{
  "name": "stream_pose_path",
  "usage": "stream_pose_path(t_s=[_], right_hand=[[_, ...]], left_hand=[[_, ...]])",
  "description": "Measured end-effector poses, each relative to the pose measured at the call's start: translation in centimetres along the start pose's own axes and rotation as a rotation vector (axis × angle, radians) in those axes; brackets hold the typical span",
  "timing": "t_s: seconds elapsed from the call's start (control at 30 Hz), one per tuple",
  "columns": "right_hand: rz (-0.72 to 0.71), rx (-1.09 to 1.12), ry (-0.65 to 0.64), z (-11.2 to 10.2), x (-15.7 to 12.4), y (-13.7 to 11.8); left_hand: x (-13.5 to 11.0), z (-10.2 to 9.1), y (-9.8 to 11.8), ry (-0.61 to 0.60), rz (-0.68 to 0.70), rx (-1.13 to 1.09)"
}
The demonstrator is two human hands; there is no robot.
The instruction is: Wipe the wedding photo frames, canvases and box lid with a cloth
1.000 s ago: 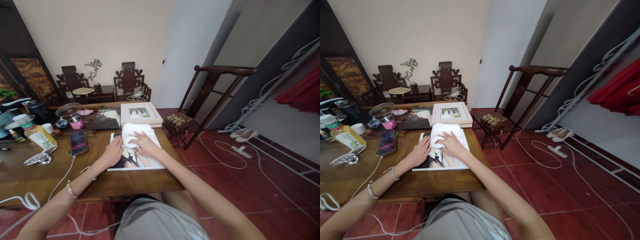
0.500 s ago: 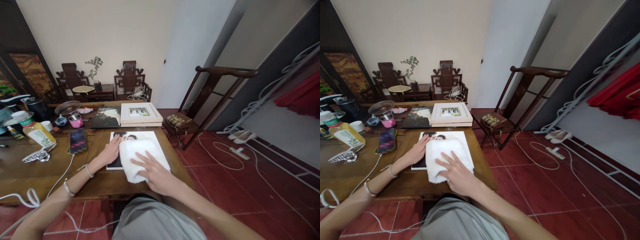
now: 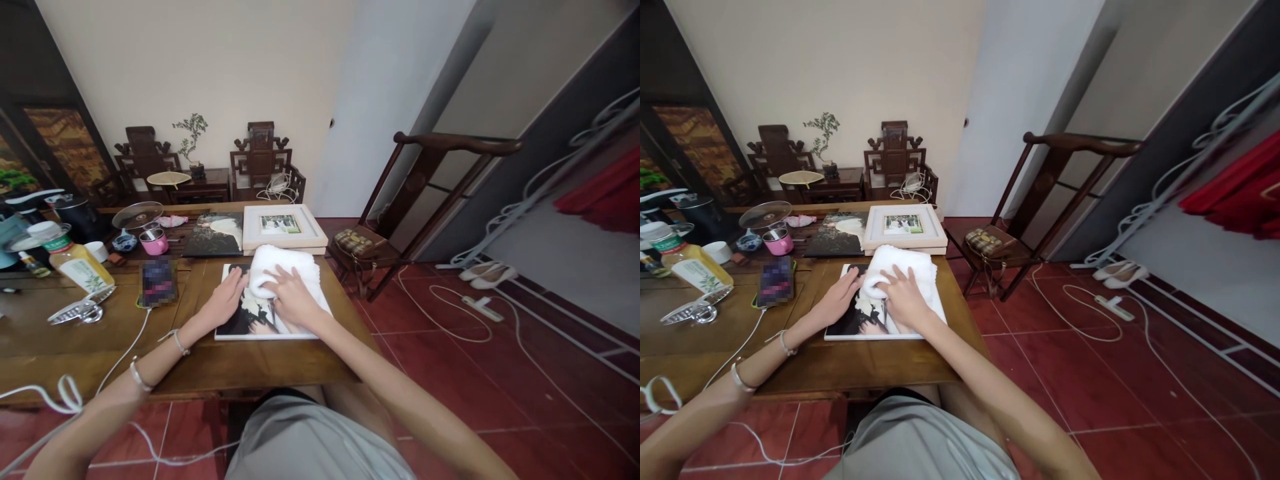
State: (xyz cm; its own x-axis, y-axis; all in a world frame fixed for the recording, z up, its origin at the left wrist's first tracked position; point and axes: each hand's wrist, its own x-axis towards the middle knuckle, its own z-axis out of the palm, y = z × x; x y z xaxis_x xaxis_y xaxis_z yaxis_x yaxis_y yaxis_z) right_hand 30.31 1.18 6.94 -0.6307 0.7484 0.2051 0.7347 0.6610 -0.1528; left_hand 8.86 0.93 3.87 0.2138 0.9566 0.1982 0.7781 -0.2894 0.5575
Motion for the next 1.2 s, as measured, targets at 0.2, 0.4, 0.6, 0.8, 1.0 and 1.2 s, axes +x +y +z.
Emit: stream_pose_path(t_s=[0.2,0.4,0.6,0.8,1.0,1.2], right_hand=[[-0.298,0.087,-0.077,-0.4,-2.3,-3.7],[-0.400,0.187,-0.133,-1.7,-7.7,-3.5],[-0.161,0.208,-0.079,-2.2,-9.2,0.3],[0.019,0.268,0.030,-1.0,-3.3,3.3],[-0.039,0.520,0.039,-1.2,4.5,0.5],[-0.123,0.501,-0.054,-1.6,8.1,-1.8]], left_hand=[[0.2,-0.8,0.9,0.242,-0.029,-0.210],[-0.2,-0.4,0.8,0.110,0.004,-0.072],[-0.7,-0.2,0.7,-0.147,0.084,0.193],[-0.7,-0.1,0.6,-0.132,0.104,0.222],[-0.7,-0.2,0.5,-0.075,0.179,0.191],[-0.6,-0.2,0.4,-0.097,0.152,0.193]])
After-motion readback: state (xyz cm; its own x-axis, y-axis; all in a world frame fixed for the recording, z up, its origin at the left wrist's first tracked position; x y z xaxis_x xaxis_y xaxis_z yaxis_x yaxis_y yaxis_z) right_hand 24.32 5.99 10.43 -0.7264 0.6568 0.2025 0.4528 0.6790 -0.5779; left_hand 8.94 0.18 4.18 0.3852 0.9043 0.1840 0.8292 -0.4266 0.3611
